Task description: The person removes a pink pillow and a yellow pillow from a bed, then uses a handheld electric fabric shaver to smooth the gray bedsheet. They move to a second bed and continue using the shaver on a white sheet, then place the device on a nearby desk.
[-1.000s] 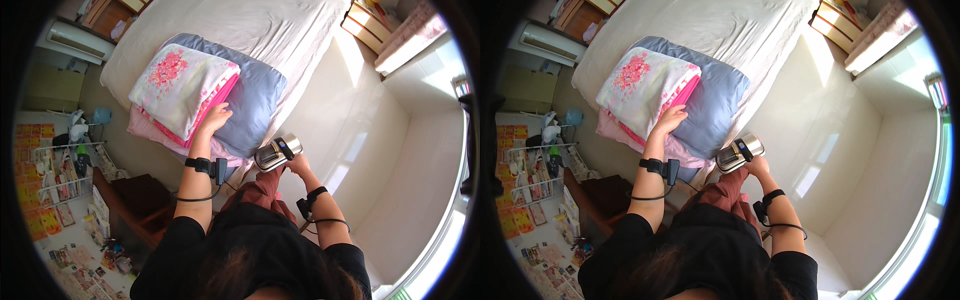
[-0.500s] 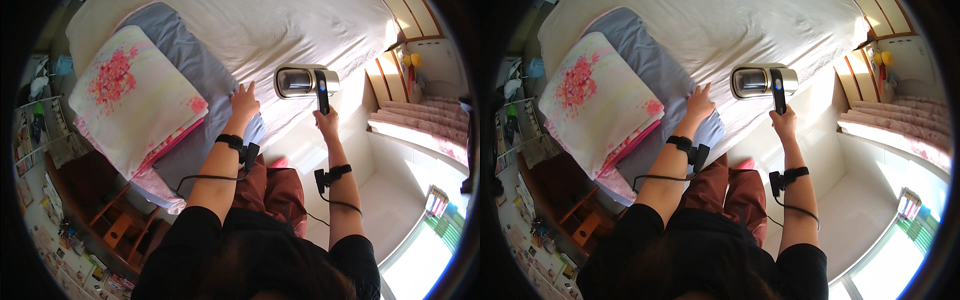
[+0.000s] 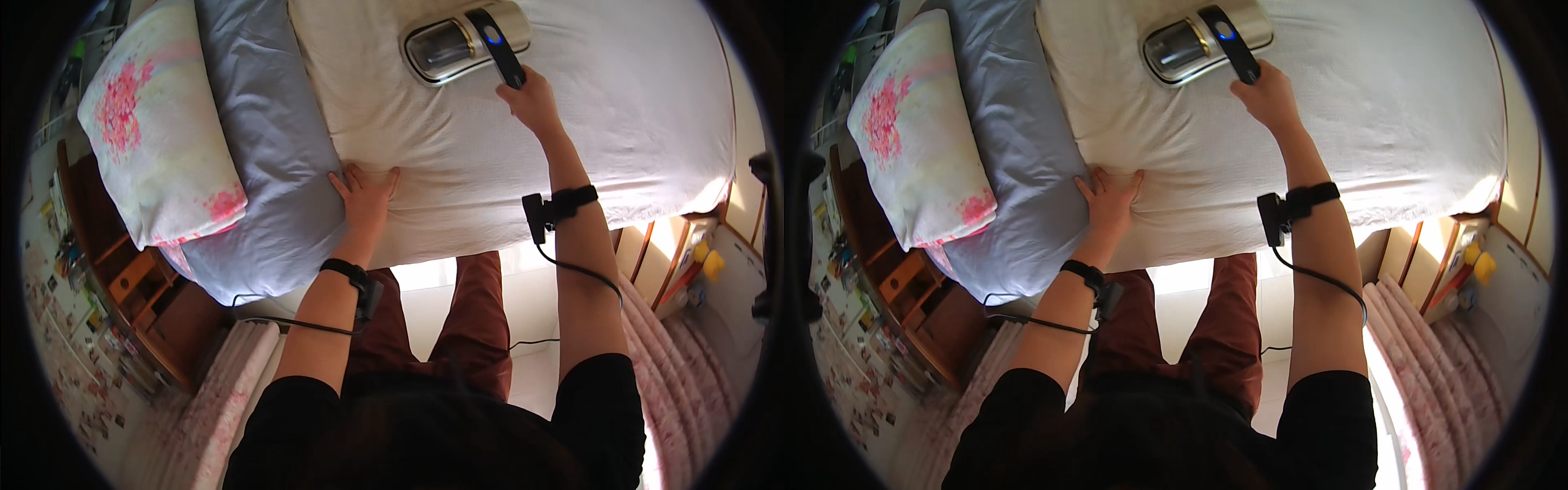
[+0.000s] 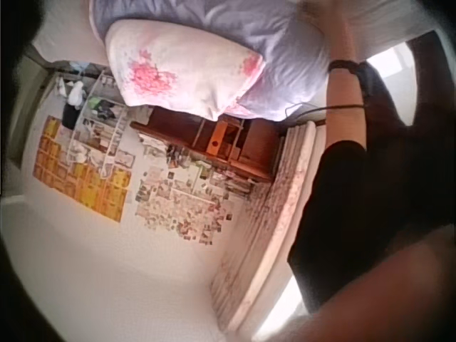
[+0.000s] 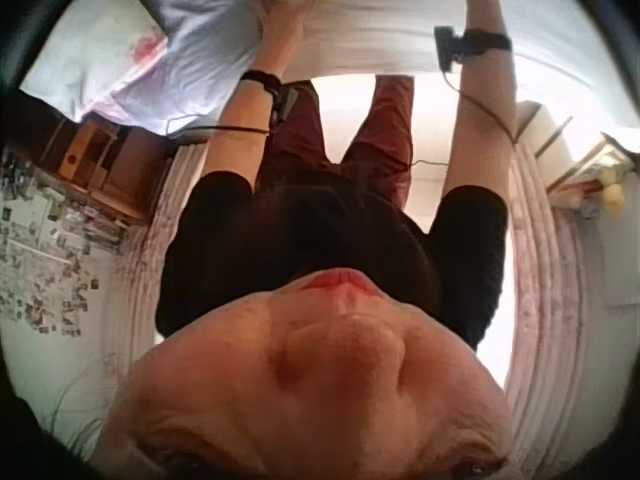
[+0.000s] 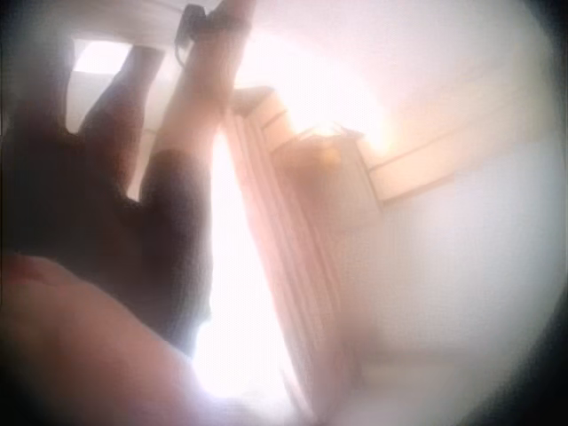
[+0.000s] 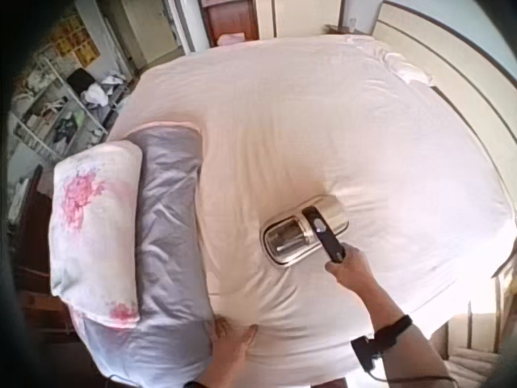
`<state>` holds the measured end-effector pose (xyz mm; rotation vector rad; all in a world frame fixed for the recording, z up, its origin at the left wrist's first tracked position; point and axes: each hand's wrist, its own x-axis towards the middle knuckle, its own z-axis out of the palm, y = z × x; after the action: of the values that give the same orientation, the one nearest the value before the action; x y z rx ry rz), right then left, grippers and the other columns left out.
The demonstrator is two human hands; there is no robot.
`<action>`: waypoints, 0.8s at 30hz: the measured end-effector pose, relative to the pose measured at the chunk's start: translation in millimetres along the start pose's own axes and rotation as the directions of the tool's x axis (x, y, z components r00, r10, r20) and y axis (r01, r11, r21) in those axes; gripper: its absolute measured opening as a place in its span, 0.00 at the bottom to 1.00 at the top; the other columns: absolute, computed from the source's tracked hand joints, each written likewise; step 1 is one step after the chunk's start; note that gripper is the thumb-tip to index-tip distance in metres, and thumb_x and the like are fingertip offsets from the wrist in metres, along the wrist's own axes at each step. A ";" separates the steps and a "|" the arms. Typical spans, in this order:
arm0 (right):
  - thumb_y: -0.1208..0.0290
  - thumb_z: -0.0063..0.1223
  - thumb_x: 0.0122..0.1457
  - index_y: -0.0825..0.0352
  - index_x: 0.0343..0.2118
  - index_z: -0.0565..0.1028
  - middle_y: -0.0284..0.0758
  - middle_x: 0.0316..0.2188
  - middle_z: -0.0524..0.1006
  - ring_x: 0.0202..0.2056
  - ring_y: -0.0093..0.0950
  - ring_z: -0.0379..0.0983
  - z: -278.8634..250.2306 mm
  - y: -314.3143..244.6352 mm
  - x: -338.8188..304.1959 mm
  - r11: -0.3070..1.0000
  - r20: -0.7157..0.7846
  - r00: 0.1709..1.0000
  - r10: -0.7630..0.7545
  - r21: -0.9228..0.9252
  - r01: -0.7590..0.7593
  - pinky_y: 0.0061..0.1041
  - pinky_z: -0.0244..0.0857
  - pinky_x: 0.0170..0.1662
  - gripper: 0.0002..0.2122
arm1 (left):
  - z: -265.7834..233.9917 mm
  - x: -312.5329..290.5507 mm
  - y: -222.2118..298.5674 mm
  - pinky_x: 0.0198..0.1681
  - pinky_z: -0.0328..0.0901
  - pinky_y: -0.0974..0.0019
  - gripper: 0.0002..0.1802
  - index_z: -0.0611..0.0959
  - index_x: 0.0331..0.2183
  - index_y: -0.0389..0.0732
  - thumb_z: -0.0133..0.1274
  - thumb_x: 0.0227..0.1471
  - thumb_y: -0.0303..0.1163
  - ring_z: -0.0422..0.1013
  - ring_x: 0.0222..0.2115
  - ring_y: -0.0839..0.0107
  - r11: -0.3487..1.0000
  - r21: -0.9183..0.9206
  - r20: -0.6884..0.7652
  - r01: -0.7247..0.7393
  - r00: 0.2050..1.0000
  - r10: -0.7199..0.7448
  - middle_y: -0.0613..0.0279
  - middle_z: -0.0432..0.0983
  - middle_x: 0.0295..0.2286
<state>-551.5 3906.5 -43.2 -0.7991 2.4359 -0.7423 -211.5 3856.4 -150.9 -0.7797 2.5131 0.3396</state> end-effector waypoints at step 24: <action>0.64 0.59 0.46 0.67 0.31 0.76 0.46 0.22 0.78 0.26 0.44 0.77 17.7 -6.7 23.5 0.868 0.452 0.862 -0.231 -0.305 0.392 0.39 0.69 0.31 0.13 | 9.9 -59.1 67.7 0.62 0.58 0.54 0.26 0.83 0.51 0.53 0.50 0.54 0.18 0.58 0.63 0.51 0.609 -0.782 -0.076 0.132 0.950 -0.303 0.42 0.61 0.60</action>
<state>-555.6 3880.7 -58.3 -1.3872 2.1110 -0.1574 -204.8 3942.0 -122.8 -1.4969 2.3496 1.3767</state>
